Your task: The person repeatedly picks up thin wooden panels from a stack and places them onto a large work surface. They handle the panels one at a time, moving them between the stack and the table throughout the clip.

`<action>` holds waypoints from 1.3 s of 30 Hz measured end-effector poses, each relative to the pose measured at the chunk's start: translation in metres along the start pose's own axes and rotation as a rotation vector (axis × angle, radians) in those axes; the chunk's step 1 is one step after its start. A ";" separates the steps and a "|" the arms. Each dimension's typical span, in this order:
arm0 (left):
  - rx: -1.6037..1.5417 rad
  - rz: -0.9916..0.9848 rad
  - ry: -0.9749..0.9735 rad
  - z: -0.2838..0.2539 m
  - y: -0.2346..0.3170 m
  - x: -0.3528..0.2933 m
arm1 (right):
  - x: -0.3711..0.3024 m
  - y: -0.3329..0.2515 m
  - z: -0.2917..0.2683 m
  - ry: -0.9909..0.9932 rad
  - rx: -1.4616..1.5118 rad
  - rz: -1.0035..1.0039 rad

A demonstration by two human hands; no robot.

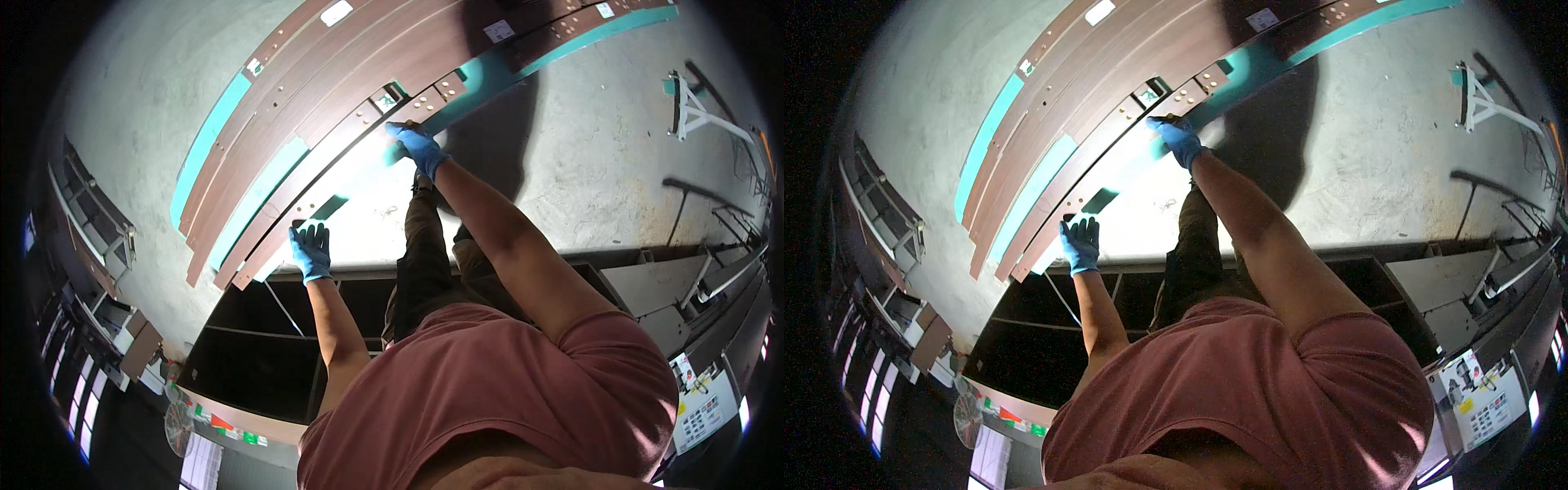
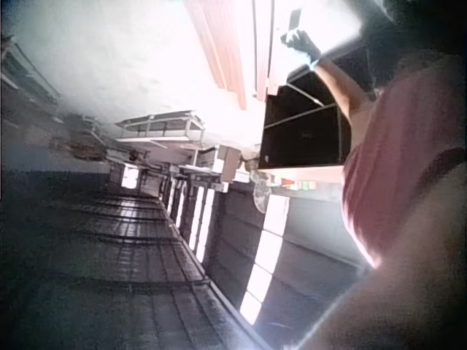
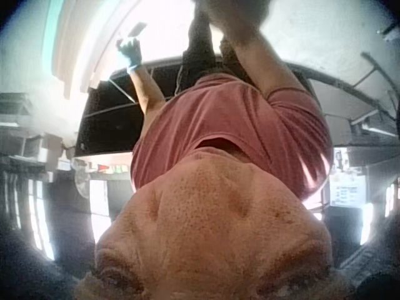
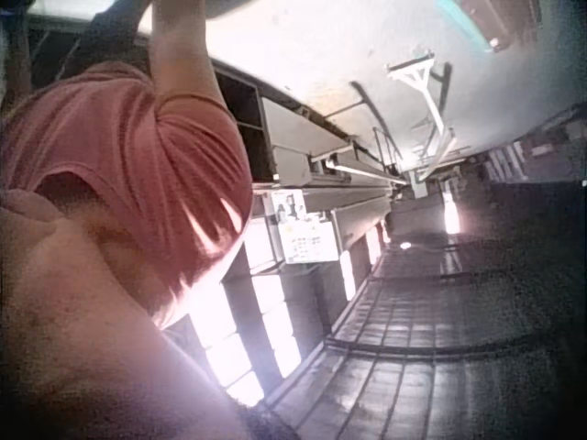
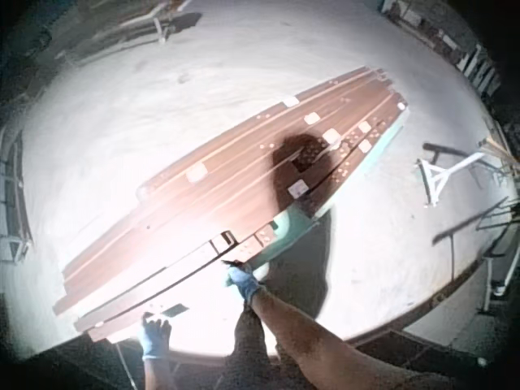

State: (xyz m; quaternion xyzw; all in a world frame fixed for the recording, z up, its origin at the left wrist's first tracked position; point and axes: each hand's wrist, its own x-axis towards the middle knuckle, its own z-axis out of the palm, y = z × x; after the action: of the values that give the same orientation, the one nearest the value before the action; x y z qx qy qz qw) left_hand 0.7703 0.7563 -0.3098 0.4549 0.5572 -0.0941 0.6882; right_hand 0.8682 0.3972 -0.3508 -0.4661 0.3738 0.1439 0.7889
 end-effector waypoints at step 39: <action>1.903 -0.123 -1.329 0.109 -0.473 -0.401 | -0.926 0.276 -0.431 2.323 -0.691 0.212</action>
State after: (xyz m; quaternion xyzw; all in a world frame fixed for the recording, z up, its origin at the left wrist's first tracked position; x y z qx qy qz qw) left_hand 0.3983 0.2565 -0.2183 0.6214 -0.1883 -0.7282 0.2195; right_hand -0.1163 0.2912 0.0228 -0.4702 0.8359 -0.2034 -0.1971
